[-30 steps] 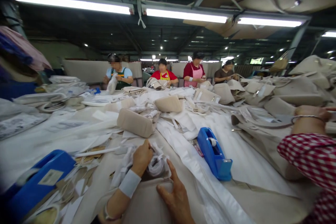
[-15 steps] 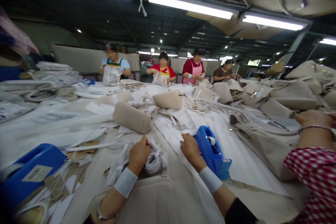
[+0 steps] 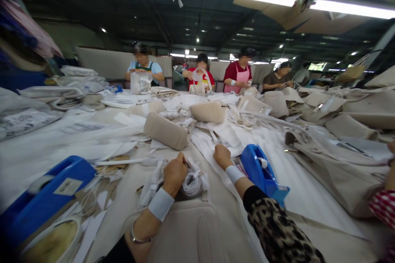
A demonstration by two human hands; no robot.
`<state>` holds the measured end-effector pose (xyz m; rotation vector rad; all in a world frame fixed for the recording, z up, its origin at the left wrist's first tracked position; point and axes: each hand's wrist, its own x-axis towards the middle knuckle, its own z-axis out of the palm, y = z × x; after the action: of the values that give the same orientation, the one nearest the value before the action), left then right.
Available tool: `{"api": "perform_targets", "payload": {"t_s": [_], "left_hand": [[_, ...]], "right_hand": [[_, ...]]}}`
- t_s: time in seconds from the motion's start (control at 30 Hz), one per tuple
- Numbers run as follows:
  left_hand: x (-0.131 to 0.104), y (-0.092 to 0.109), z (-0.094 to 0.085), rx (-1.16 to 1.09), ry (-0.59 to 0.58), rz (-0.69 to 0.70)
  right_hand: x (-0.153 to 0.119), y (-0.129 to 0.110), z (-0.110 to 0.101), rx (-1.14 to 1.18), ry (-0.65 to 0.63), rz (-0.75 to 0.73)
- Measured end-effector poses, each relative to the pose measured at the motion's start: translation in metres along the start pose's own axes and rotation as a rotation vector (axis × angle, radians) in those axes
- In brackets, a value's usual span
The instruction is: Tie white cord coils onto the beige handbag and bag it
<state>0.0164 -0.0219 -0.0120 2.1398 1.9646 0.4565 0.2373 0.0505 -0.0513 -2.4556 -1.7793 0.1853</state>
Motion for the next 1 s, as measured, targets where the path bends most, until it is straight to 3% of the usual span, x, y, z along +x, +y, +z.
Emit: {"api": "perform_targets", "payload": {"t_s": [0.4,0.67,1.0], "left_hand": [[-0.001,0.001,-0.005,-0.030,0.008,-0.004],[-0.002,0.001,-0.004,-0.053,0.037,-0.006],[-0.002,-0.001,-0.005,-0.156,0.124,-0.015]], "right_hand": [[0.003,0.016,-0.015,0.187,-0.110,0.056],[0.003,0.019,-0.028,0.143,-0.059,0.094],[-0.020,0.021,-0.050,0.102,0.065,-0.035]]}}
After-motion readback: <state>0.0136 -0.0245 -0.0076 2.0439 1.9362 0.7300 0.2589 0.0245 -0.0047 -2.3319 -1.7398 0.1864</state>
